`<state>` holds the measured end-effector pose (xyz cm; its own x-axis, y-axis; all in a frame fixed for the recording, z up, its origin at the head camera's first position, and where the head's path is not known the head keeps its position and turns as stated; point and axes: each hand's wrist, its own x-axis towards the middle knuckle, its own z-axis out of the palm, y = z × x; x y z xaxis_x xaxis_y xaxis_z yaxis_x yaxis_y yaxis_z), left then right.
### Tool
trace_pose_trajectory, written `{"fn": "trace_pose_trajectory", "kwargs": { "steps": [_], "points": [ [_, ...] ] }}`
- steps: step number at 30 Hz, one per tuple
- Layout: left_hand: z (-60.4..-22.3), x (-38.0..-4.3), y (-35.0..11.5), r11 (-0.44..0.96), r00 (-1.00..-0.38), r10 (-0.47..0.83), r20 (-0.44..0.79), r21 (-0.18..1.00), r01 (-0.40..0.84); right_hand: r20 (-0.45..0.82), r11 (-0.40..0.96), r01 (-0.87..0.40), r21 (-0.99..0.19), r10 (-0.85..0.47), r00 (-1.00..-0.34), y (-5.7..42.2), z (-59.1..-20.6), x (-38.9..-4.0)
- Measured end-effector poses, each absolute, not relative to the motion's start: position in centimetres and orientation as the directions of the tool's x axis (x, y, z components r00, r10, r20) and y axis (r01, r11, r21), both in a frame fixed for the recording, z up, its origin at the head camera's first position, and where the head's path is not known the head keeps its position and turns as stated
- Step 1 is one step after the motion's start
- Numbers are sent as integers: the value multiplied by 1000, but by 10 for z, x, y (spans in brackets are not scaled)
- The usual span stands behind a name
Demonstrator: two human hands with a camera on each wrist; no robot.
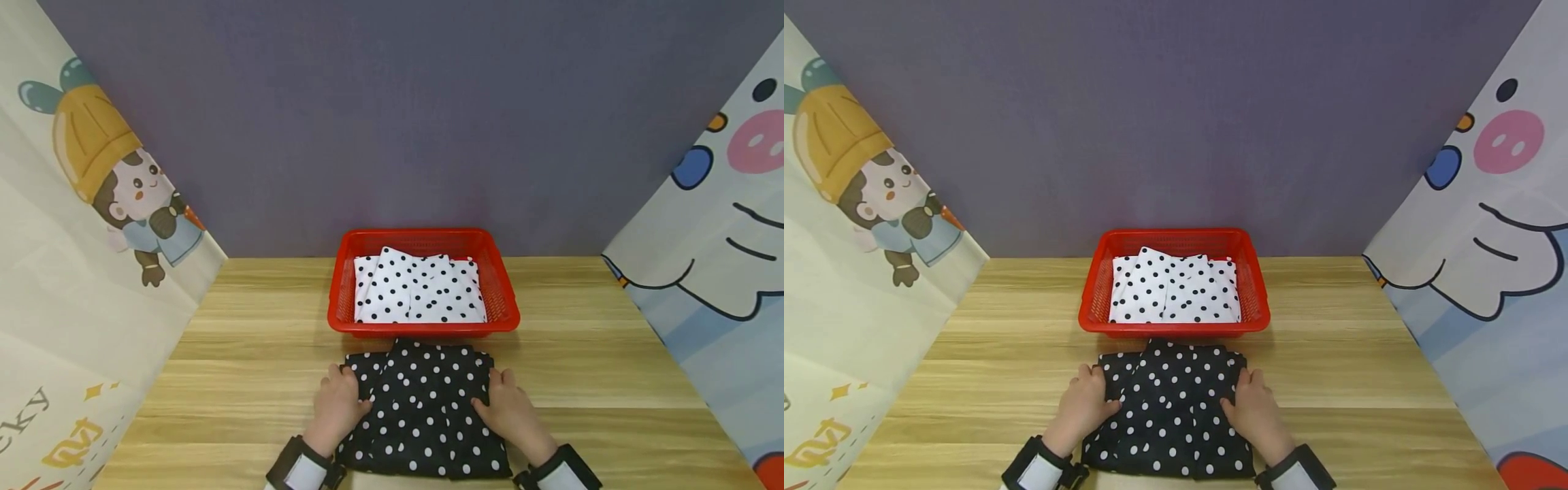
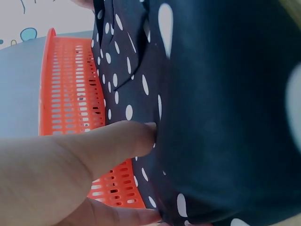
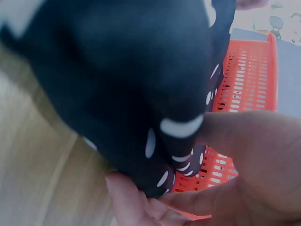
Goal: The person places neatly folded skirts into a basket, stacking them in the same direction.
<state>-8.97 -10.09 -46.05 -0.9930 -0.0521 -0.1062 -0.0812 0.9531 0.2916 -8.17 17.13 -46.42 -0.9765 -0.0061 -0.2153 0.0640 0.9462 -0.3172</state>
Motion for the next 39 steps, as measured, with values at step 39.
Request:
{"fn": "trace_pose_trajectory", "kwargs": {
  "steps": [39],
  "points": [
    [-452,-64,-105,866,-998,36,42,497,53,-67,839,95,-535,70,-995,162,-466,-55]
  ]
}}
